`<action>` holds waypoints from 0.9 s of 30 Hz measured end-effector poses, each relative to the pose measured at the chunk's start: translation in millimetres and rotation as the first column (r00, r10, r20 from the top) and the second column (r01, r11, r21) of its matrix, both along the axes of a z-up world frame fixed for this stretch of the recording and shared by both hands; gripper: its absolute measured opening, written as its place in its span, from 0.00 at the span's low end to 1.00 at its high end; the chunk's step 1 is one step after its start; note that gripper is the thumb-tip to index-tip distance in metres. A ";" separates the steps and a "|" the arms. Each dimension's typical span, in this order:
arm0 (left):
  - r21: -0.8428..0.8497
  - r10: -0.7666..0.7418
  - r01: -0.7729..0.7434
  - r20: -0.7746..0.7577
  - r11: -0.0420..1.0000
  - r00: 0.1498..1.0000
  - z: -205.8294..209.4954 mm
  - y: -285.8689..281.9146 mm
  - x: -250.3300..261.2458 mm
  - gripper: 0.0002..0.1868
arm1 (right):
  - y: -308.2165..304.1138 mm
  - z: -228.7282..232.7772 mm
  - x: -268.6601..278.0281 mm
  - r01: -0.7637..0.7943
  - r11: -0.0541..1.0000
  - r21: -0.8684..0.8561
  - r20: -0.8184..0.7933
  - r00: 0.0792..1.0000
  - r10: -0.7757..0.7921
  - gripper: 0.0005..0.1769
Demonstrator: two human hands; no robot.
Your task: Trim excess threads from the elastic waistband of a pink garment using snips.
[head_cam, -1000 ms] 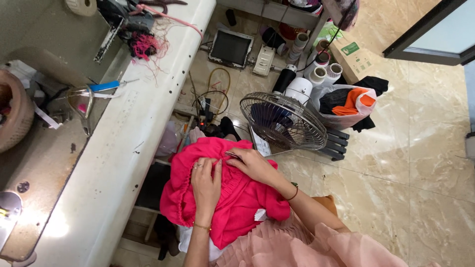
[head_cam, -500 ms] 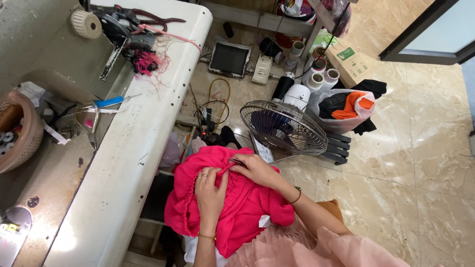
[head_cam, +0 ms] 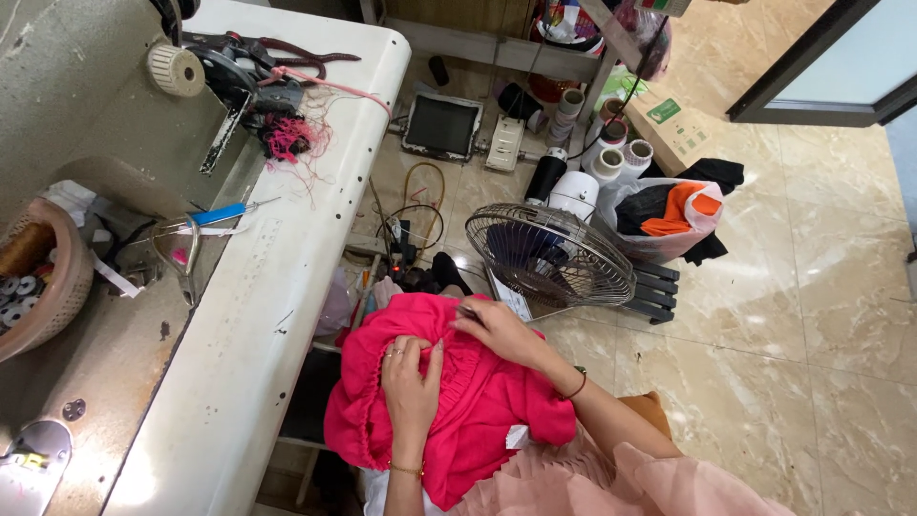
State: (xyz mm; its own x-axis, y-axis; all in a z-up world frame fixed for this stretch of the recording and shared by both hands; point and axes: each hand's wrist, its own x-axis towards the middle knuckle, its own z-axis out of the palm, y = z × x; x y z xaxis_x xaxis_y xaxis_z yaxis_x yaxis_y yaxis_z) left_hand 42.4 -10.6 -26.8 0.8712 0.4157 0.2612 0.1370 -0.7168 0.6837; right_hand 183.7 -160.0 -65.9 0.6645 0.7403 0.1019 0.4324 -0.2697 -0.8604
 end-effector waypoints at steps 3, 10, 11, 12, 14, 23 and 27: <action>-0.039 0.028 -0.024 0.091 0.999 0.995 -3.4 2.2 -3.4 0.08 | -0.6 10.6 2.1 0.100 0.993 -0.066 -0.021 0.995 -0.101 0.14; -0.028 0.020 -0.018 0.091 0.999 0.996 -1.5 0.5 -3.3 0.08 | -4.0 45.1 -15.5 0.030 0.994 0.102 -0.062 0.998 -0.024 0.16; -0.029 0.017 -0.014 0.098 0.999 0.995 -2.1 0.4 -3.4 0.08 | -3.7 51.5 -20.3 -0.017 0.995 0.094 -0.070 0.997 0.023 0.17; -0.030 0.013 -0.010 0.107 0.999 0.994 -2.7 0.7 -2.5 0.07 | -3.1 58.1 -24.2 -0.063 0.994 0.088 -0.078 0.995 0.069 0.18; -0.034 0.014 -0.009 0.124 0.999 0.992 -5.9 0.8 -3.0 0.07 | 1.6 59.6 -29.2 -0.092 0.994 0.052 -0.081 0.992 0.096 0.19; -0.013 0.010 -0.008 0.199 1.000 0.980 -3.2 -1.8 -10.1 0.07 | 4.5 20.9 -28.0 -0.142 0.983 0.120 -0.164 0.973 0.161 0.14; -0.028 0.001 0.004 0.172 1.000 0.985 12.6 -7.8 -6.3 0.08 | 3.6 8.2 -21.7 -0.058 0.976 0.211 -0.386 0.912 0.137 0.11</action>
State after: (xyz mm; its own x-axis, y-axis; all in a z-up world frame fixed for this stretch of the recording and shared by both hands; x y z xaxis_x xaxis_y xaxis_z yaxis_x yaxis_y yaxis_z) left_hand 36.0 -18.4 -14.2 0.8150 0.4235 0.3956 0.0144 -0.6972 0.7167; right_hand 162.0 -156.5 -57.8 0.6049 0.7963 -0.0084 0.0611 -0.0569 -0.9965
